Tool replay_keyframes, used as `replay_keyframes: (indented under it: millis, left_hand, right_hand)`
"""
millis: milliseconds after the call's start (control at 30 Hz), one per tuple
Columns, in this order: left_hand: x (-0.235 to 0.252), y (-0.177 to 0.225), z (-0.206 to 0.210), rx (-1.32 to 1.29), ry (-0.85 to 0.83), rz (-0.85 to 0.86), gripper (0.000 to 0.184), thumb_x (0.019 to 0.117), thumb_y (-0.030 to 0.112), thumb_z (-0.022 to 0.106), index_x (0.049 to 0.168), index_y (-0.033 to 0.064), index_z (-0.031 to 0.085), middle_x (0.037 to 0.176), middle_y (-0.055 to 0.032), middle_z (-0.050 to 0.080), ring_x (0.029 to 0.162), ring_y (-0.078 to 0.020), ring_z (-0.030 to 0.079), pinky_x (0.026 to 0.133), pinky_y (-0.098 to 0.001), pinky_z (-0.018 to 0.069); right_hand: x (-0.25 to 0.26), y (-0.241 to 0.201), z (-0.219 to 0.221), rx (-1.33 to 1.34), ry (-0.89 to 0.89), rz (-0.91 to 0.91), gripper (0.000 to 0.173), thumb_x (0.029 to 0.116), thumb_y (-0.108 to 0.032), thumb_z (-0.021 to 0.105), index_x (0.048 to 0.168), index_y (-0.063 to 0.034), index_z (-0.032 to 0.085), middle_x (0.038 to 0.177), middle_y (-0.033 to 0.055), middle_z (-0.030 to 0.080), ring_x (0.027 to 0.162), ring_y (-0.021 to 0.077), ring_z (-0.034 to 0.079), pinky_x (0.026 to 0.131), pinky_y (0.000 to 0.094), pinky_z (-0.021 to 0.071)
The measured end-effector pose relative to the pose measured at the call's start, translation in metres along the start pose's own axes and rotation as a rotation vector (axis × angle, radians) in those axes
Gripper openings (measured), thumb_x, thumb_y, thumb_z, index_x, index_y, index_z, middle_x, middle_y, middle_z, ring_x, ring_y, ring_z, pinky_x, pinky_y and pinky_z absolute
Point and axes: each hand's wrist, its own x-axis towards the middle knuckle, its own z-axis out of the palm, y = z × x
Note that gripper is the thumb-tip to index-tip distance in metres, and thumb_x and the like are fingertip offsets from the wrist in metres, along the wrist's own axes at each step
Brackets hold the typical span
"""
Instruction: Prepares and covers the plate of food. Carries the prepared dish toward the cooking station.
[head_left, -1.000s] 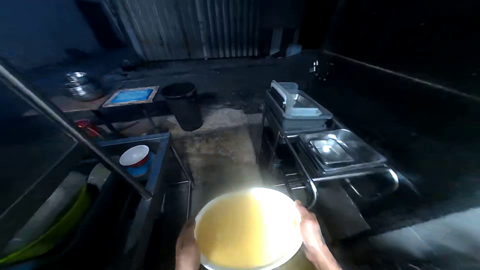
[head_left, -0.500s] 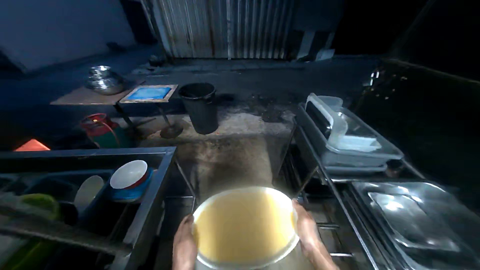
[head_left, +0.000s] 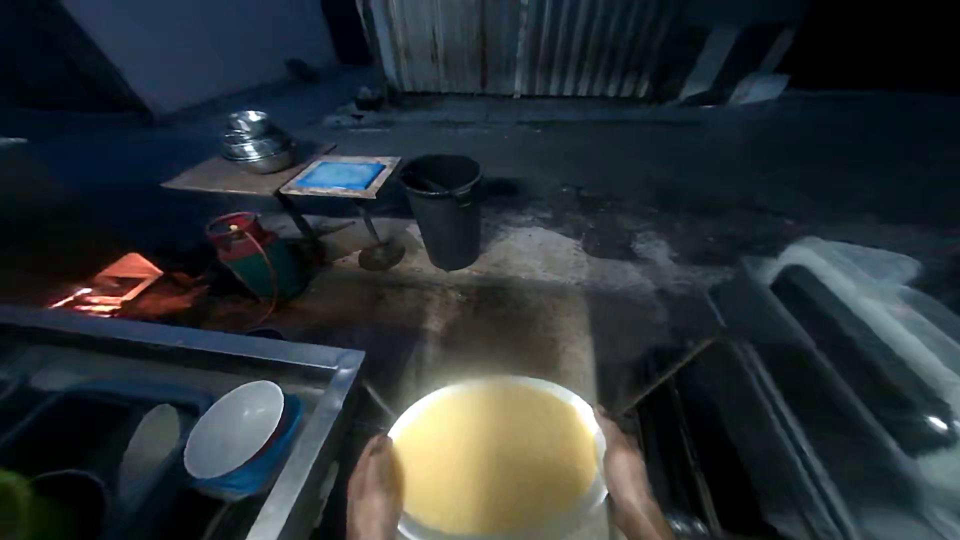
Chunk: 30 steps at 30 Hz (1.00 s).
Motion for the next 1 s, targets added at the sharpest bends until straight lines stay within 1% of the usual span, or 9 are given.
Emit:
replay_keyframes:
  millis: [67,200,267,367,500,633,700,800,1000]
  left_hand:
    - [0.029,0.007,0.015,-0.035,0.046,-0.026,0.040,0.1067,0.010,0.032,0.125,-0.0173,0.056,0.118,-0.0252,0.061,0.105,-0.0181,0.058,0.096,-0.0351,0.0473]
    - [0.086,0.021,0.044,-0.140,0.145,-0.068,0.041,0.1068,0.011,0.030,0.126,-0.0157,0.055,0.112,-0.0195,0.061,0.100,-0.0129,0.058,0.093,-0.0319,0.0490]
    - [0.111,0.030,0.053,-0.173,0.180,-0.096,0.043,0.1081,0.011,0.029,0.131,-0.0171,0.052,0.126,-0.0265,0.059,0.114,-0.0202,0.057,0.103,-0.0371,0.0456]
    - [0.150,0.041,0.067,-0.197,0.245,-0.144,0.044,0.1091,0.013,0.029,0.134,-0.0159,0.052,0.135,-0.0300,0.056,0.124,-0.0275,0.055,0.109,-0.0423,0.0422]
    - [0.204,0.054,0.077,-0.226,0.324,-0.180,0.045,0.1093,0.013,0.028,0.134,-0.0143,0.053,0.132,-0.0290,0.058,0.121,-0.0272,0.056,0.107,-0.0432,0.0437]
    - [0.257,0.060,0.081,-0.223,0.404,-0.184,0.044,0.1090,0.014,0.028,0.128,-0.0132,0.057,0.122,-0.0247,0.062,0.111,-0.0214,0.060,0.101,-0.0393,0.0478]
    - [0.283,0.062,0.079,-0.238,0.424,-0.187,0.045,0.1093,0.015,0.028,0.132,-0.0137,0.054,0.128,-0.0267,0.060,0.116,-0.0229,0.059,0.104,-0.0401,0.0464]
    - [0.325,0.065,0.072,-0.271,0.490,-0.201,0.045,0.1092,0.014,0.028,0.134,-0.0151,0.053,0.134,-0.0293,0.056,0.122,-0.0248,0.056,0.107,-0.0411,0.0434]
    - [0.406,0.075,0.048,-0.250,0.628,-0.200,0.042,0.1084,0.014,0.030,0.126,-0.0119,0.058,0.116,-0.0184,0.063,0.104,-0.0112,0.059,0.097,-0.0319,0.0479]
  right_hand:
    - [0.036,-0.010,0.023,-0.030,-0.031,-0.056,0.044,0.1114,-0.029,0.039,0.108,0.0030,0.069,0.098,0.0095,0.070,0.092,0.0081,0.066,0.087,0.0303,0.0550]
    - [0.108,-0.049,0.069,-0.039,-0.149,-0.074,0.045,0.1114,-0.029,0.039,0.114,0.0070,0.066,0.107,0.0154,0.068,0.100,0.0128,0.065,0.092,0.0353,0.0535]
    - [0.141,-0.067,0.094,-0.071,-0.205,-0.080,0.047,0.1114,-0.029,0.039,0.117,0.0093,0.065,0.112,0.0184,0.067,0.104,0.0149,0.064,0.095,0.0372,0.0521]
    - [0.180,-0.096,0.132,-0.069,-0.263,-0.102,0.045,0.1113,-0.027,0.039,0.118,0.0093,0.064,0.111,0.0170,0.067,0.103,0.0129,0.064,0.094,0.0351,0.0525]
    - [0.224,-0.130,0.187,-0.081,-0.354,-0.102,0.045,0.1116,-0.028,0.039,0.122,0.0086,0.062,0.113,0.0173,0.066,0.104,0.0134,0.064,0.094,0.0352,0.0528]
    - [0.265,-0.151,0.246,-0.105,-0.437,-0.098,0.047,0.1116,-0.031,0.039,0.127,0.0077,0.060,0.121,0.0205,0.065,0.111,0.0185,0.063,0.098,0.0393,0.0520]
    - [0.280,-0.164,0.278,-0.107,-0.490,-0.117,0.046,0.1122,-0.028,0.036,0.132,0.0079,0.058,0.125,0.0202,0.063,0.115,0.0161,0.062,0.101,0.0359,0.0502]
    - [0.300,-0.182,0.330,-0.127,-0.533,-0.123,0.047,0.1119,-0.026,0.038,0.137,0.0101,0.054,0.136,0.0250,0.058,0.125,0.0213,0.056,0.109,0.0396,0.0440]
    - [0.327,-0.217,0.437,-0.115,-0.642,-0.115,0.044,0.1118,-0.022,0.038,0.140,0.0084,0.053,0.137,0.0215,0.058,0.124,0.0159,0.056,0.108,0.0334,0.0437]
